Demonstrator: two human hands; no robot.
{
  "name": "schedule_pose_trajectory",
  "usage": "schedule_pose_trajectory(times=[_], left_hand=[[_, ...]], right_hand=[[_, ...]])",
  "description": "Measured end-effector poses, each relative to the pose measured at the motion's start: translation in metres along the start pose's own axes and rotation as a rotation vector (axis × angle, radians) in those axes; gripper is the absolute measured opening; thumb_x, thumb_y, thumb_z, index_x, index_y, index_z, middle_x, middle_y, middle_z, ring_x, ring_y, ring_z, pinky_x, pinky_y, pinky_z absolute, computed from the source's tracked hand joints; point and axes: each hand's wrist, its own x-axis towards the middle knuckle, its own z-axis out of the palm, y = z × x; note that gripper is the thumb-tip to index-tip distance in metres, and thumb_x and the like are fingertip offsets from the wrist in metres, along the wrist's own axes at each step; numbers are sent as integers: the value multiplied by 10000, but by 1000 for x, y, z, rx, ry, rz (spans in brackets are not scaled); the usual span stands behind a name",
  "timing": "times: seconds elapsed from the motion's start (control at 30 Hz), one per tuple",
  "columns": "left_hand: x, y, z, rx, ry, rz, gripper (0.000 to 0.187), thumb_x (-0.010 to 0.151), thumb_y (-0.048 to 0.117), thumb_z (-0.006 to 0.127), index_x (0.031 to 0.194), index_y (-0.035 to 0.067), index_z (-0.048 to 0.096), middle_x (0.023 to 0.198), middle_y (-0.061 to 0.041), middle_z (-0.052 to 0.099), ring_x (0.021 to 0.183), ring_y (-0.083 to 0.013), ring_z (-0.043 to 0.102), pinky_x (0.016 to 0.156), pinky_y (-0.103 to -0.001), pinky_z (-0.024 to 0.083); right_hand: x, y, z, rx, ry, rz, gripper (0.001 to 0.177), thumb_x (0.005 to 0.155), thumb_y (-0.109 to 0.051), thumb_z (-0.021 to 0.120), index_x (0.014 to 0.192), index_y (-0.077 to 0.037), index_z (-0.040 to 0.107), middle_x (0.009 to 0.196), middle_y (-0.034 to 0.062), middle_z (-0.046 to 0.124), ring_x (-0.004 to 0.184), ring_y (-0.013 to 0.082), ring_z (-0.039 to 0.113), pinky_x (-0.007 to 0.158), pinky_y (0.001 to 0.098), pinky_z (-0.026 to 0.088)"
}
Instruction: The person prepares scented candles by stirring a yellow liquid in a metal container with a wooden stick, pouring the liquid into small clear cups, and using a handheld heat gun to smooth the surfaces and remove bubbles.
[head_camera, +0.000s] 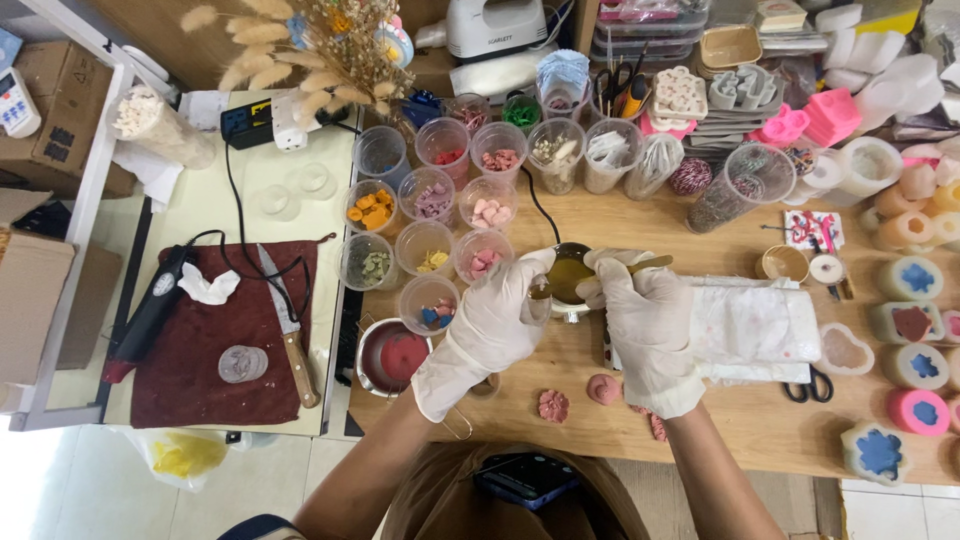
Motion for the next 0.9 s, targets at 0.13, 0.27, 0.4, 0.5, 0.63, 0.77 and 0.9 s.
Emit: schedule_pose_trajectory(times=[0.13,0.27,0.4,0.5,0.63,0.77,0.9], left_hand=[[-3,-2,0,-17,23,83,538,833,17,725,1340,60,549,1216,-144,697,1080,-313,703,889,-381,570],[-5,-1,-3,-16,-31,71,536,788,6,727,1297,59,571,1199,-143,697,1108,-329,698,923,-390,563],[-6,1,-4,-225,-123,-77,513,795,32,792,1267,78,599,1214,-91,720,1145,-228,727,995,-348,572],[-4,-8,-15,-669,-237,-57,791,660,-33,835,1367,54,489,1377,-98,578,1300,-199,567,1150,-348,450],[-8,-17,-14,-621,-192,-115,895,649,-60,864,1412,54,410,1354,-80,494,1308,-175,496,1154,-335,411],[-15,-21,-5,-706,-232,-227,842,693,-25,858,1402,58,412,1325,-77,503,1265,-164,533,1115,-321,452],[-15,-20,-9,-567,-190,-176,744,706,-41,858,1353,46,502,1307,-74,571,1243,-167,562,1107,-322,462]], right_hand=[[-4,0,1,-41,-15,-23,169,1001,-116,640,1032,8,750,817,81,757,670,93,639,653,234,536],[-3,-2,1,-36,-38,-53,158,1000,-110,641,1059,9,728,832,73,758,677,91,653,655,233,547],[-10,-3,3,-17,-135,-68,168,1006,-102,624,1073,4,735,853,60,749,689,83,658,646,229,549],[-17,-12,-4,29,-199,-77,177,1016,-106,610,1073,-1,741,854,57,759,694,78,655,652,219,542],[-28,-26,-5,-198,-85,-90,197,1011,-124,599,1059,-28,764,794,72,782,658,60,665,623,209,542],[-29,-20,8,-418,-33,-142,163,973,-128,649,1060,-52,764,730,80,777,559,83,611,498,258,457],[-30,-13,15,-365,-45,-428,128,986,-102,660,1035,-45,764,769,36,751,640,31,652,563,212,522]])
